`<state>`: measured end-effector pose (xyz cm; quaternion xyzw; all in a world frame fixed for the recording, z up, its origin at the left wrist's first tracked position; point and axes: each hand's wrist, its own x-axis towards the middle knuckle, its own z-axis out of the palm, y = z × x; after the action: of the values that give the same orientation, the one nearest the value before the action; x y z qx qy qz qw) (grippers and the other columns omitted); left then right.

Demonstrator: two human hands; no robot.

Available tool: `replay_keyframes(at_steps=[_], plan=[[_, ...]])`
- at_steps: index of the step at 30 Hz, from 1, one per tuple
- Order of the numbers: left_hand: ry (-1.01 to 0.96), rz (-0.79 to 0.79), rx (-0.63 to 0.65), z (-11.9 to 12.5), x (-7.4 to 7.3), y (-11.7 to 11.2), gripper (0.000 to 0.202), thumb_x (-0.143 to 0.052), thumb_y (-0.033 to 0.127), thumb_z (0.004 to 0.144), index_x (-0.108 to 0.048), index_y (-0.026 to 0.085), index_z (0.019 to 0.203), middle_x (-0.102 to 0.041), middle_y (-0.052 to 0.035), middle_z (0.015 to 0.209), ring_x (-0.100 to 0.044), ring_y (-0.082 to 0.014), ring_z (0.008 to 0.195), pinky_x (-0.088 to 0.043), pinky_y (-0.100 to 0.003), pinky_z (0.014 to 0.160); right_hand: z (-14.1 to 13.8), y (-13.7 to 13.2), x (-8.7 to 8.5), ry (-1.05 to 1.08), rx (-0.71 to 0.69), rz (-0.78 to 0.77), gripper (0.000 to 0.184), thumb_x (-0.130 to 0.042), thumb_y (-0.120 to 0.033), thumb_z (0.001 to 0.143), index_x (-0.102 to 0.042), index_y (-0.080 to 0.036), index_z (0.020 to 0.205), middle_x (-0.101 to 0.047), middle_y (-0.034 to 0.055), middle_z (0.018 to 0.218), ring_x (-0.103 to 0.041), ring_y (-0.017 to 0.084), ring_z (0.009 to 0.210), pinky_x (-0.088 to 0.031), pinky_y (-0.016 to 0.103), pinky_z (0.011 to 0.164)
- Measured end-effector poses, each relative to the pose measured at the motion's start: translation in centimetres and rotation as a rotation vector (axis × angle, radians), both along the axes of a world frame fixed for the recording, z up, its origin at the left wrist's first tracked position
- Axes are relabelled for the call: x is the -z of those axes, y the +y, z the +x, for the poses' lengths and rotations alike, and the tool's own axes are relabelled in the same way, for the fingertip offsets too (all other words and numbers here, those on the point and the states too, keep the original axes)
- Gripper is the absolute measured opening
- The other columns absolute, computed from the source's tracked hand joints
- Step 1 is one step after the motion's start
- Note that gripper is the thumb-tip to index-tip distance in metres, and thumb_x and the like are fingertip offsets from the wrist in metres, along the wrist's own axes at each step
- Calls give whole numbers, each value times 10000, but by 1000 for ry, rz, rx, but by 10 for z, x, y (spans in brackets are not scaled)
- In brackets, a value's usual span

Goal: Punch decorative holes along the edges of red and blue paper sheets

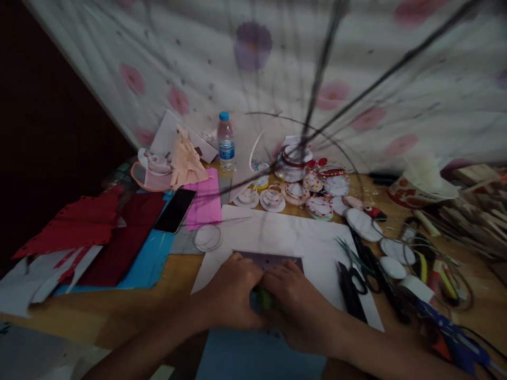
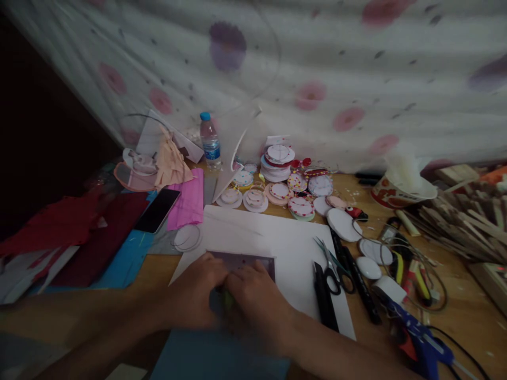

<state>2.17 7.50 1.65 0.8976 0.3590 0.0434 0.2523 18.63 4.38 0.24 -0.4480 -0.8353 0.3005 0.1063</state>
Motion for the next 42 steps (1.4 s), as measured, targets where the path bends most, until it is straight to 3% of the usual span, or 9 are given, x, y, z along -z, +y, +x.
replay_keyframes(at_steps=[5,10,13,16,20,26,32,37,42], plan=[[65,6,-77,1,-1,-1,385,-731,511,608,-646,162,745,-686,-57,729,-616,-264,726,-409,-366,713,4,6,-4,-54,-5,14,173,-601,-151,701,-631,-124,869,-661,92,847,-585,254,833,-357,384,768],[62,-234,-155,-11,-13,-1,333,-721,448,678,-674,206,901,-724,-39,865,-649,-257,811,-416,-288,648,15,7,-9,64,45,-115,262,-672,-168,703,-634,-151,962,-657,81,910,-578,247,881,-396,363,795],[43,-317,-195,-21,-13,-2,70,-655,269,760,-683,205,764,-711,6,747,-646,-199,745,-379,-241,594,21,6,-7,200,105,-291,170,-624,-211,774,-612,-161,936,-641,49,878,-580,196,800,-439,286,695],[-6,-331,-204,-30,-6,-6,131,-628,247,790,-660,188,678,-671,26,675,-619,-166,698,-367,-227,597,25,7,-5,261,146,-383,125,-562,-217,836,-585,-167,948,-629,17,820,-568,155,715,-435,236,609],[-20,-343,-246,-35,-1,-11,150,-600,286,818,-668,186,729,-666,23,713,-601,-165,714,-377,-237,633,26,8,-5,172,127,-330,137,-550,-210,860,-594,-167,983,-650,27,835,-588,167,735,-451,257,645],[-39,-347,-274,-36,-4,-16,163,-557,277,835,-673,181,772,-676,6,759,-610,-174,743,-400,-253,670,28,5,-14,231,94,-159,411,-563,-224,873,-490,-164,1272,-627,99,1107,-583,207,993,-461,327,858],[-46,-332,-248,-32,-4,-17,163,-560,264,831,-653,174,731,-676,4,742,-615,-175,742,-395,-247,653,18,3,-25,30,-81,-2,363,-629,-213,814,-579,-174,1170,-648,109,1001,-562,279,984,-419,442,867],[-64,-307,-252,-30,-4,-17,172,-556,261,832,-633,184,699,-650,15,698,-606,-166,712,-380,-239,623,14,3,-27,-36,-107,-40,263,-621,-224,814,-609,-169,1071,-651,110,989,-563,286,977,-402,454,864],[-85,-346,-271,-28,-7,-15,158,-558,230,826,-642,176,704,-663,7,714,-608,-171,732,-392,-233,628,15,4,-26,-8,-90,-187,361,-658,-234,792,-584,-157,1137,-627,117,1066,-557,278,1021,-425,411,869]])
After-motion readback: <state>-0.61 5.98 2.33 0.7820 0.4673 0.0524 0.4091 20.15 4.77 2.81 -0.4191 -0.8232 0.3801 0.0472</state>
